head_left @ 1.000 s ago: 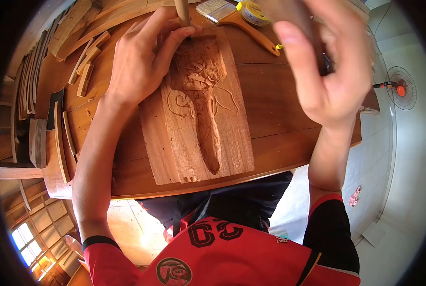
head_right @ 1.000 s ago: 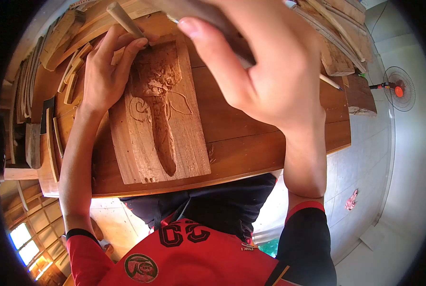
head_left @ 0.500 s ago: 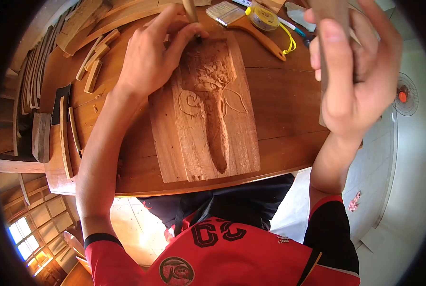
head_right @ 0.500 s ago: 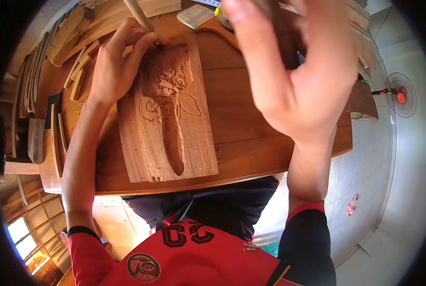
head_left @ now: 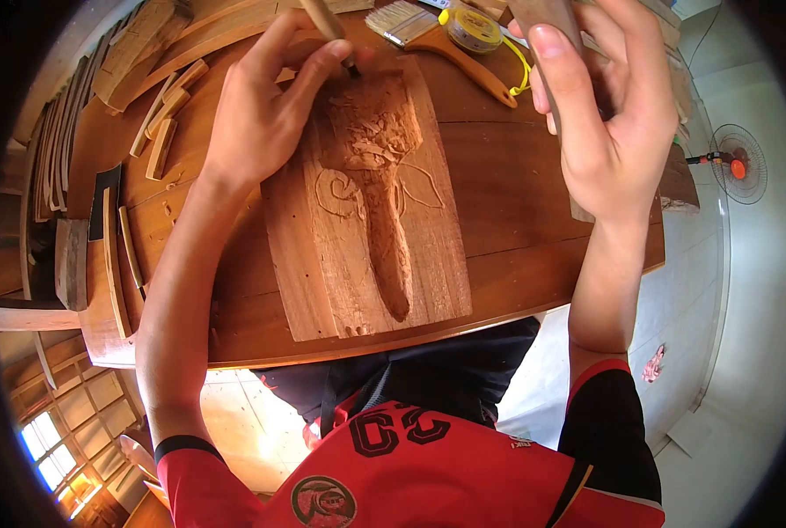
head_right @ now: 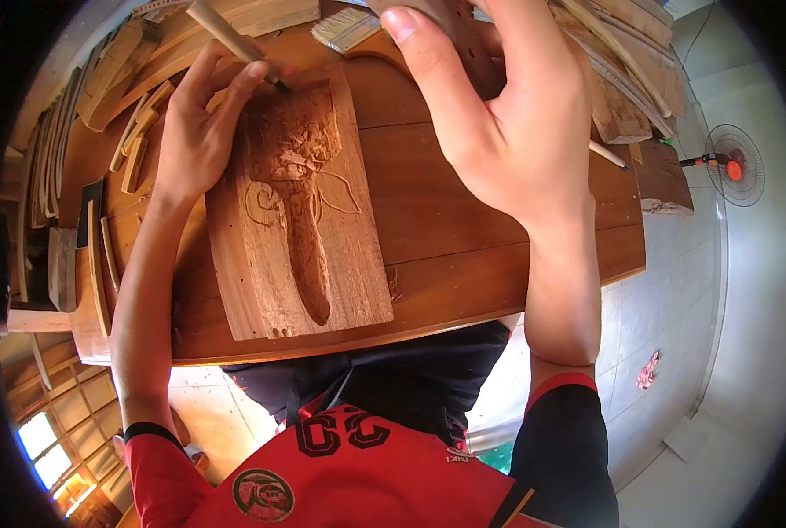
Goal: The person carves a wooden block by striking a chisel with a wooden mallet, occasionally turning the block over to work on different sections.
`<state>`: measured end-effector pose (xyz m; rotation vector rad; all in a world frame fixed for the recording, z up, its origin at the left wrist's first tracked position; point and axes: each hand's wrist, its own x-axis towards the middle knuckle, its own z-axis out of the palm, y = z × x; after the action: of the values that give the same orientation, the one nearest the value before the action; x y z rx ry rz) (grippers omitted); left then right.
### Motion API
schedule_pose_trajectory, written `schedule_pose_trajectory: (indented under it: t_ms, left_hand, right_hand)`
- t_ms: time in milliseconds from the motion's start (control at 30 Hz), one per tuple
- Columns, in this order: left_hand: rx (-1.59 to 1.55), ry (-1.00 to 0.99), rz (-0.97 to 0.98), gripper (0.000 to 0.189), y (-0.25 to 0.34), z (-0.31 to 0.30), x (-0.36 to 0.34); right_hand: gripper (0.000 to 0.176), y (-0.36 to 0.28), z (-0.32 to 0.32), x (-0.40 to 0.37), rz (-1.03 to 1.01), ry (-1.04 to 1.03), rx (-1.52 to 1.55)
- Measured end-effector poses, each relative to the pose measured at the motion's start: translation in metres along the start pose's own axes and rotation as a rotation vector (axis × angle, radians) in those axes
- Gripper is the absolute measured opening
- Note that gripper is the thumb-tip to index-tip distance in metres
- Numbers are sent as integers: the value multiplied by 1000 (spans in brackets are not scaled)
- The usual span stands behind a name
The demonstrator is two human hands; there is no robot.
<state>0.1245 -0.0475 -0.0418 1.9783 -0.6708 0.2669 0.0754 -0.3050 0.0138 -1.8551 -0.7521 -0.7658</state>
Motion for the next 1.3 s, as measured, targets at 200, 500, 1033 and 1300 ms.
schedule_pose_trajectory:
  t_ms: [200,500,1033,1300]
  left_hand:
    - [241,30,57,19,9,3,-3]
    - [439,15,178,14,12,0,2]
    - [503,50,186,14,14,5,4]
    - [448,51,156,16,12,5,6]
  right_hand:
    - [50,13,-11,9,-472,-77,-322]
    - [40,-4,23,23,-741,161,-496]
    - [36,-50,7,7,-34,-104,-417]
    - [40,-27,0,5,-77,-122,-479]
